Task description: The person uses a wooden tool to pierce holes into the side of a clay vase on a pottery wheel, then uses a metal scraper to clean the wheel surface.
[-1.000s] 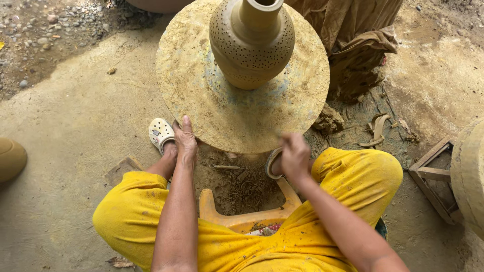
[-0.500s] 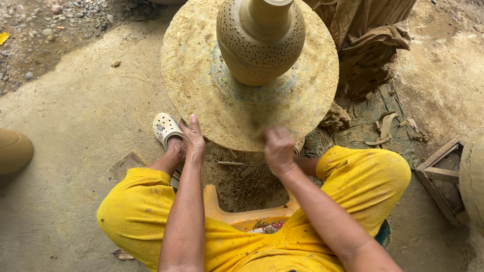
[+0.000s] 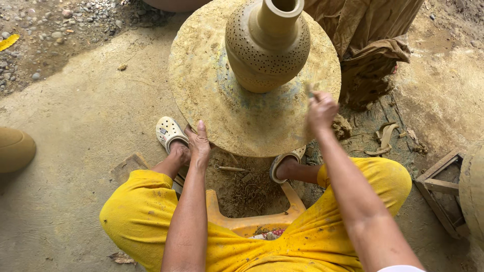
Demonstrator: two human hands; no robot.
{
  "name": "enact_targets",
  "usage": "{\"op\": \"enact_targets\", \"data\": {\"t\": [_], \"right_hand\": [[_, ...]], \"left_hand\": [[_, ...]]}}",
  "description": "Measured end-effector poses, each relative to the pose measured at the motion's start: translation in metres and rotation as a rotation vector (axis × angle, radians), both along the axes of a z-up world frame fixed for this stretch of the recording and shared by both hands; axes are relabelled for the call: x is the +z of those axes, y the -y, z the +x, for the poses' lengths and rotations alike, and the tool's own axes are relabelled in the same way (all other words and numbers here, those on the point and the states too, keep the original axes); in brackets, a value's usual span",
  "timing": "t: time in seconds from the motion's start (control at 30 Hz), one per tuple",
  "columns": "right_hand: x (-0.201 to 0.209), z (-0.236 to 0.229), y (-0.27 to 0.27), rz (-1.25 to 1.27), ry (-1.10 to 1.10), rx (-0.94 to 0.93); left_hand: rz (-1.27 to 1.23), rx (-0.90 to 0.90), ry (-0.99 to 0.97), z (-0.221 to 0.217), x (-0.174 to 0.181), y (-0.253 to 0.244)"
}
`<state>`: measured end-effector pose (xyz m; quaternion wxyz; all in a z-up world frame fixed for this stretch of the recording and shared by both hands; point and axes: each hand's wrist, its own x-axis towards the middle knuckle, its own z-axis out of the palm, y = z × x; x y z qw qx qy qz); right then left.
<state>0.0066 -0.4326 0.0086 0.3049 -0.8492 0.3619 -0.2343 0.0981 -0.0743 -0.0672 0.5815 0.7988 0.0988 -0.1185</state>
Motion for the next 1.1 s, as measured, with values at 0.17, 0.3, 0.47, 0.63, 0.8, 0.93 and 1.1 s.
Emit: {"op": "enact_targets", "data": {"t": [0.17, 0.3, 0.47, 0.63, 0.8, 0.93, 1.1], "right_hand": [[-0.004, -0.017, -0.104, -0.229, 0.230, 0.517], [0.006, 0.003, -0.061, -0.206, 0.207, 0.124], [0.006, 0.021, -0.023, -0.101, 0.188, 0.207], [0.016, 0.008, -0.047, -0.009, -0.016, 0.075], [0.021, -0.002, -0.058, -0.190, 0.220, 0.463], [0.015, -0.038, -0.031, -0.179, 0.235, 0.292], [0.021, -0.080, -0.053, -0.168, 0.017, 0.000]], "left_hand": [[0.026, 0.005, 0.008, -0.006, 0.002, -0.003], [0.012, -0.009, -0.026, -0.010, 0.009, -0.003], [0.027, -0.006, -0.028, -0.011, 0.014, -0.002], [0.046, -0.019, -0.035, -0.011, 0.008, -0.004], [0.036, -0.009, -0.012, -0.012, 0.017, 0.002], [0.043, -0.015, -0.052, -0.021, 0.016, 0.000], [-0.030, 0.004, -0.016, -0.027, 0.010, 0.010]]}}
